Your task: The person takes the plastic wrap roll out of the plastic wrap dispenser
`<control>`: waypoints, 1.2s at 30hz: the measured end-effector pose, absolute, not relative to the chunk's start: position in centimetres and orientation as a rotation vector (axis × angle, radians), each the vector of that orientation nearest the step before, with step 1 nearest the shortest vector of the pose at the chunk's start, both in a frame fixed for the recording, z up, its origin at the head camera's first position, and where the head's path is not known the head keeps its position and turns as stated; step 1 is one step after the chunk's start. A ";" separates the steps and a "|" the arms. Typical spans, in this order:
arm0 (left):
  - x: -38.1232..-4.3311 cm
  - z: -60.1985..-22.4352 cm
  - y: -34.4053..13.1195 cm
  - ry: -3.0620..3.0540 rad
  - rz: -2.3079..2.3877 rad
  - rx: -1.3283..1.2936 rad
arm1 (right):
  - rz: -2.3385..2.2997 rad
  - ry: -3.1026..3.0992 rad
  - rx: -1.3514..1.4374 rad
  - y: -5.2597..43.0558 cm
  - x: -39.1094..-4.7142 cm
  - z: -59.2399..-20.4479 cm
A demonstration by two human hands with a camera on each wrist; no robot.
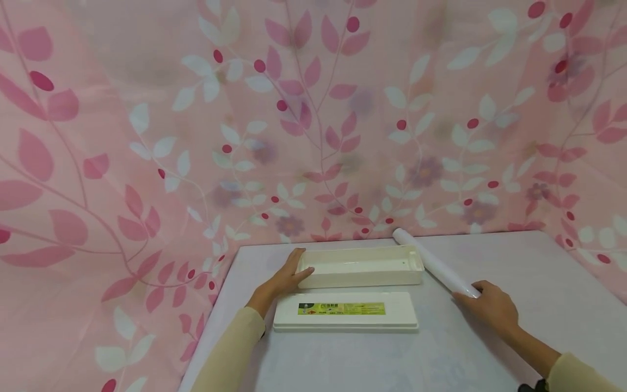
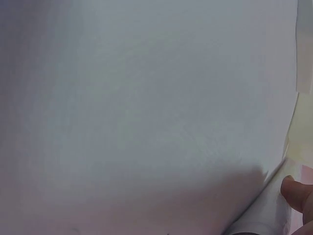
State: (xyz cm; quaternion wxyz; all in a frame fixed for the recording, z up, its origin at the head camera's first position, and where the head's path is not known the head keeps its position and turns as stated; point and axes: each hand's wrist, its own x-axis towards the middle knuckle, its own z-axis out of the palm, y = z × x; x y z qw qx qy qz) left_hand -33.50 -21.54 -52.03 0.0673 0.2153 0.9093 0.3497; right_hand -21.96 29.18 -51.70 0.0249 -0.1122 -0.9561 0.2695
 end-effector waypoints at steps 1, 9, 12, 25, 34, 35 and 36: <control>-33.5 -52.0 -21.6 2.745 1.046 0.645 | 0.834 -2.955 -0.345 29.1 -22.0 -51.8; -33.8 -52.2 -22.0 2.757 1.015 0.650 | 0.839 -2.958 -0.388 28.7 -22.0 -51.9; -33.9 -52.2 -21.9 2.754 1.027 0.649 | 0.849 -2.962 -0.385 28.7 -22.1 -51.8; -34.3 -52.3 -22.0 2.753 1.053 0.695 | 0.882 -2.928 -0.286 28.9 -22.0 -52.0; -34.3 -51.5 -22.1 2.750 0.985 0.710 | 0.880 -2.936 -0.239 28.6 -22.4 -51.7; -34.3 -51.4 -22.2 2.751 0.969 0.697 | 0.875 -2.952 -0.236 28.6 -22.4 -51.6; -34.3 -51.2 -22.3 2.752 0.949 0.682 | 0.867 -2.974 -0.233 28.5 -22.4 -51.5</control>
